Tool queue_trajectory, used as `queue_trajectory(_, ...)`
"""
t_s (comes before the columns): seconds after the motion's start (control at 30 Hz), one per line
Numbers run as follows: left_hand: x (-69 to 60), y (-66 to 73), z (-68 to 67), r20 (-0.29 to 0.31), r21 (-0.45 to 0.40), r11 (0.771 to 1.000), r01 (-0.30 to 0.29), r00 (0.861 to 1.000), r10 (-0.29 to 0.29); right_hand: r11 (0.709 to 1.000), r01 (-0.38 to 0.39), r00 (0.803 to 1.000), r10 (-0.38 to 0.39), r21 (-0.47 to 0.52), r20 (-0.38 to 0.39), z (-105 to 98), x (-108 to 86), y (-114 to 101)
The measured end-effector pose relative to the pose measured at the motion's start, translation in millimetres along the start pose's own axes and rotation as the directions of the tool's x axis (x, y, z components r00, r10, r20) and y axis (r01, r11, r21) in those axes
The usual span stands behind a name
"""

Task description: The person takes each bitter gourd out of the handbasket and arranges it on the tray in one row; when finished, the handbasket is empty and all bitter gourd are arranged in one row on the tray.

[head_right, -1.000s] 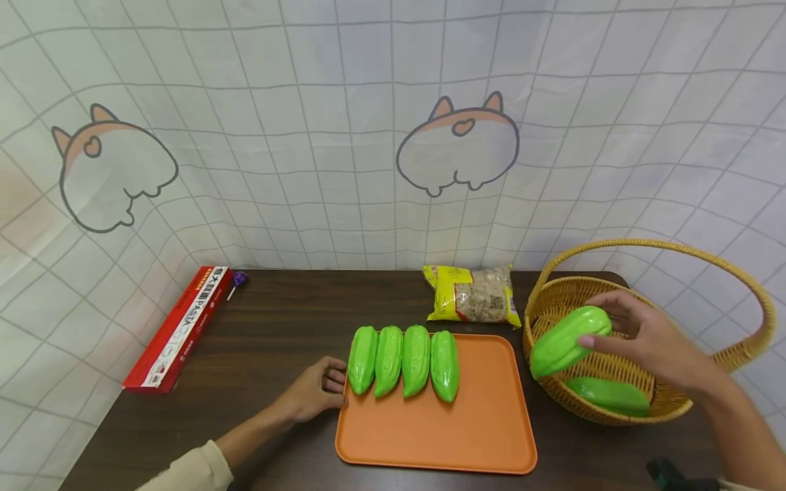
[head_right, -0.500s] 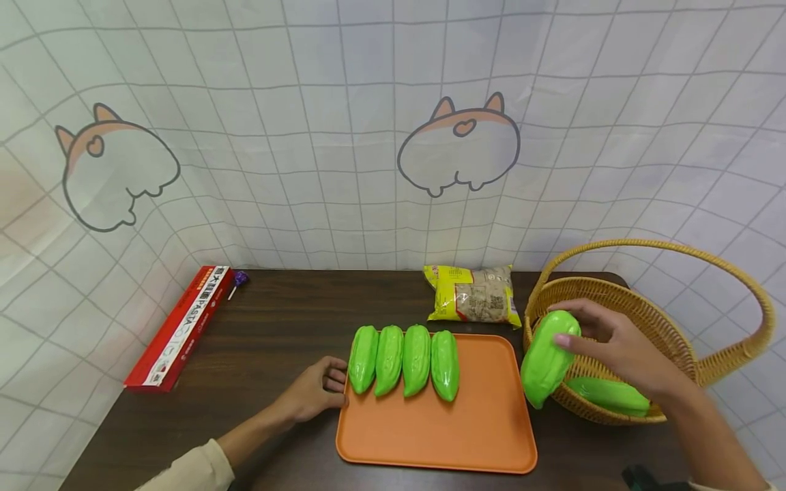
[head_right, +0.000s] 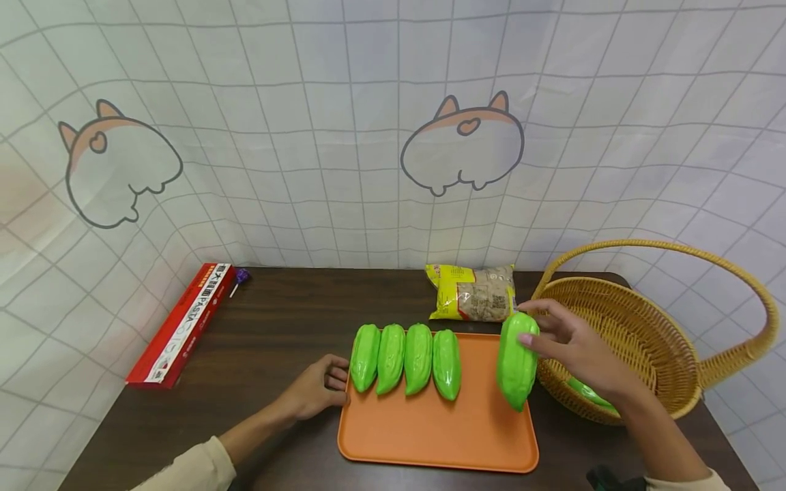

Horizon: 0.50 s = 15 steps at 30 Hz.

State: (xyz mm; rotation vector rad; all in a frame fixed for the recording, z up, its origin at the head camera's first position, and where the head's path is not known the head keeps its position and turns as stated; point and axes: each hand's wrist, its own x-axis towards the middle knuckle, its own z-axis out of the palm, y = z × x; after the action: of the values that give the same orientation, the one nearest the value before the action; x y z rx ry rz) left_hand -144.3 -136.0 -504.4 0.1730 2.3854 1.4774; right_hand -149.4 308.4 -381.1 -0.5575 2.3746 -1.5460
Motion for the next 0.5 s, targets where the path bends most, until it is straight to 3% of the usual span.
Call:
queue_trajectory(0.17, -0.2, 0.7, -0.2, 0.001, -0.004, 1.000, 0.000, 1.000, 0.000, 1.000, -0.027, 0.999, 0.026, -0.002, -0.031, 13.2, 7.8, 3.3)
queue_trajectory(0.5, 0.0, 0.8, -0.4, -0.004, 0.001, 1.000, 0.000, 1.000, 0.000, 0.999, -0.037, 0.999, 0.037, 0.031, -0.017, 36.9, 23.6, 16.8)
